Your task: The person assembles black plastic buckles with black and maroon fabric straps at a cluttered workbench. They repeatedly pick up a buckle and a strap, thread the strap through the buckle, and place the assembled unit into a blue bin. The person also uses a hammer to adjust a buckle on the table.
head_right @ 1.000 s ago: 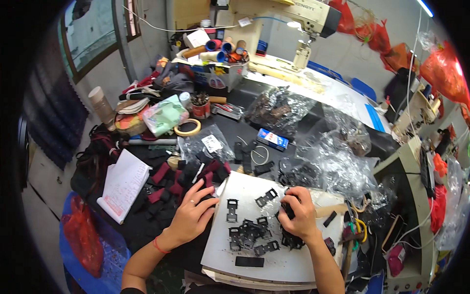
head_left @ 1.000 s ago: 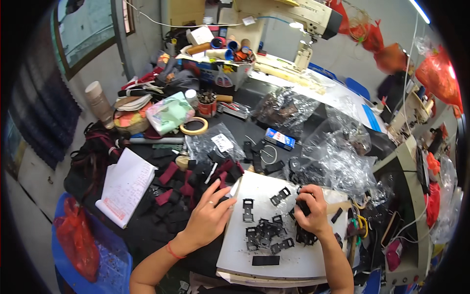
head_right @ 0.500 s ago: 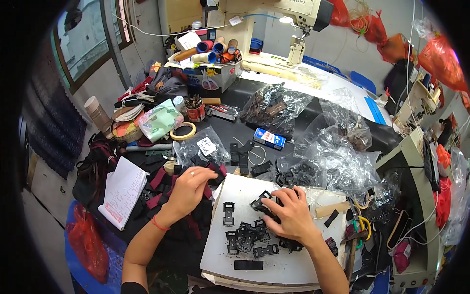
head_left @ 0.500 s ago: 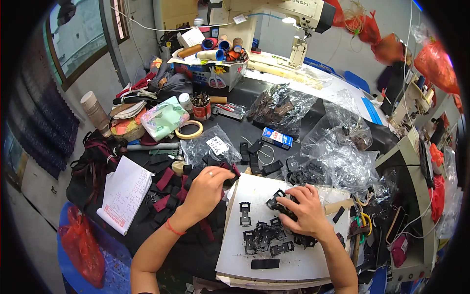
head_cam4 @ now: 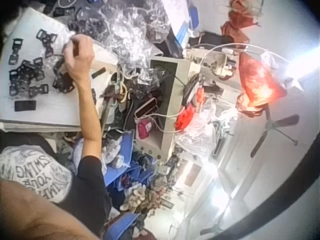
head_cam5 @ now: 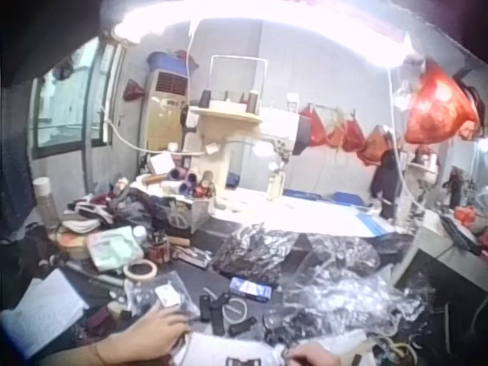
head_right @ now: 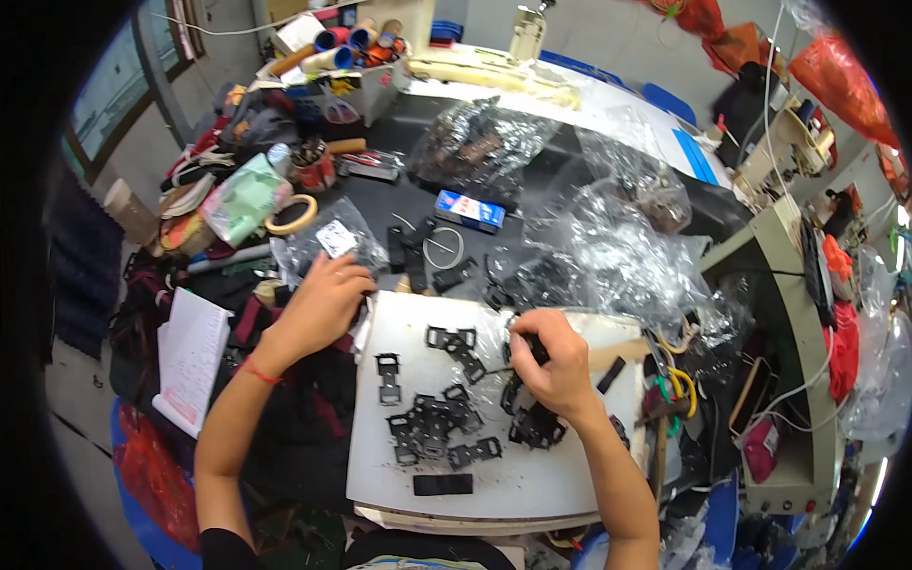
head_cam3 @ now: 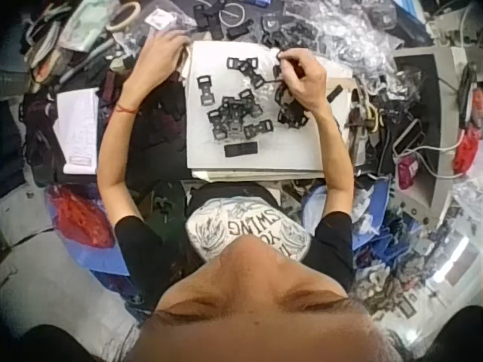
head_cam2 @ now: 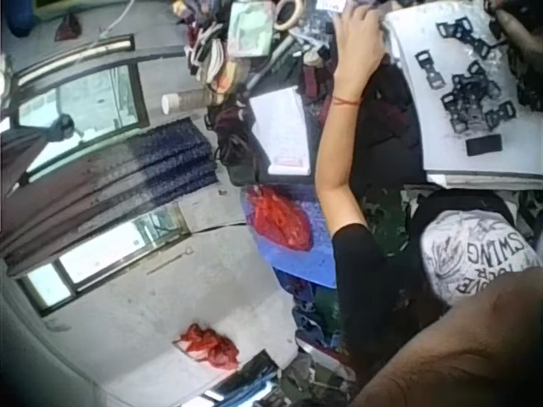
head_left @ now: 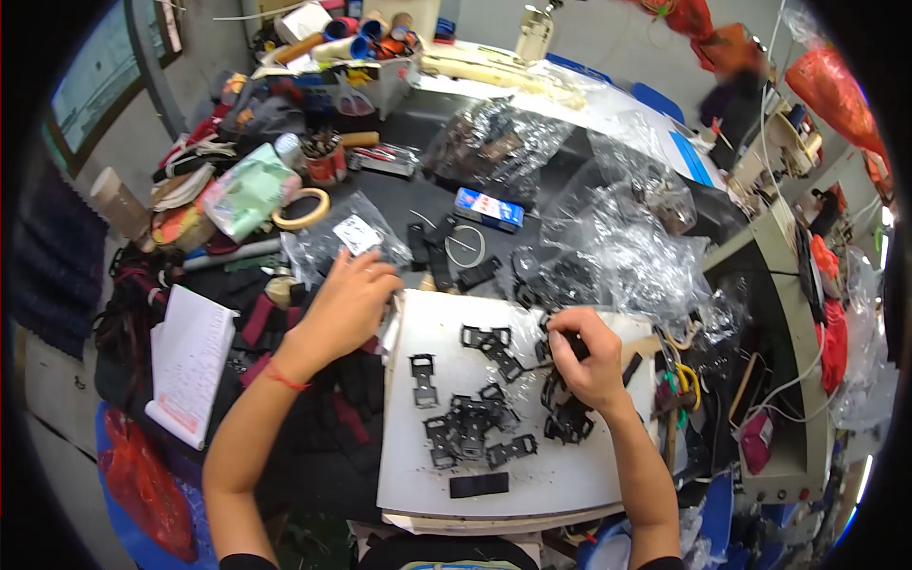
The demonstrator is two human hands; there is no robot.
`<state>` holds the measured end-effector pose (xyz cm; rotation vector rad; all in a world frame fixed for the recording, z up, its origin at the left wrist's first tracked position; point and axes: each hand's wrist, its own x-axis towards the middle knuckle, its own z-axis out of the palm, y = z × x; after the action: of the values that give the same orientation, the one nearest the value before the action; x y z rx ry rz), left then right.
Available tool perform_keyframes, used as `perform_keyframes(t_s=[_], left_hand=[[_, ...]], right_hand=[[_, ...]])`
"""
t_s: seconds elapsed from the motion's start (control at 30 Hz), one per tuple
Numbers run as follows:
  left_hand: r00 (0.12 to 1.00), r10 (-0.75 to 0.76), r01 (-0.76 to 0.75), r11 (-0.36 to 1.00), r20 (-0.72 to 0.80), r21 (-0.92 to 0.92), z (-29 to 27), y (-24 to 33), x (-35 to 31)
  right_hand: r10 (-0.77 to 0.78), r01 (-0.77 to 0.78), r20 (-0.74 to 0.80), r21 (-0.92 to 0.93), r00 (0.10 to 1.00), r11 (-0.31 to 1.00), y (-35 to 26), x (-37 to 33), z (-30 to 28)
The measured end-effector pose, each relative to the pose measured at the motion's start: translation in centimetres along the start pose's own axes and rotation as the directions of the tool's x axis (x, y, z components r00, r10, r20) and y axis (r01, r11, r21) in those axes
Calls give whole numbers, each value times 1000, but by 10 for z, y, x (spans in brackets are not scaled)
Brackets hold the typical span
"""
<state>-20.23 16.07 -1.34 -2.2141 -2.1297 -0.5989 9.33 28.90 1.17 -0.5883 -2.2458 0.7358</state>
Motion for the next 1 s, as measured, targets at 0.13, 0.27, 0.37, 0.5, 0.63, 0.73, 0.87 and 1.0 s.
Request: perform_keyframes(t_s=[0.13,0.27,0.37,0.5,0.63,0.73,0.87,1.0], left_hand=[[991,-54,45,996,-126,-80,-18,25,-27],[971,-215,219,975,-102,36,-23,43,-61],[939,-272,278,960,-213,2,-22,47,-72],[938,-114,18,959,-328,-281,-21,82,-40],[994,103,-104,822,-32,-561,19,120,38],[961,73,67,874,267,-480,39,139,62],[960,47,39,953,276,-299,38,154,71],[967,222,-224,975,121,-1,19,154,66]], right_hand=[[241,-223,-28,287,970,932,13,-4,-6],[299,-267,-8,427,954,864,27,-5,-8],[297,-289,40,382,954,878,24,-3,-8],[296,-272,11,422,955,864,29,-7,-8],[299,-255,-24,463,954,849,30,-5,-7],[294,-216,-88,491,952,844,32,-5,-1],[296,-210,-127,455,947,865,29,-3,-8],[150,-113,-190,195,970,974,26,-2,-5]])
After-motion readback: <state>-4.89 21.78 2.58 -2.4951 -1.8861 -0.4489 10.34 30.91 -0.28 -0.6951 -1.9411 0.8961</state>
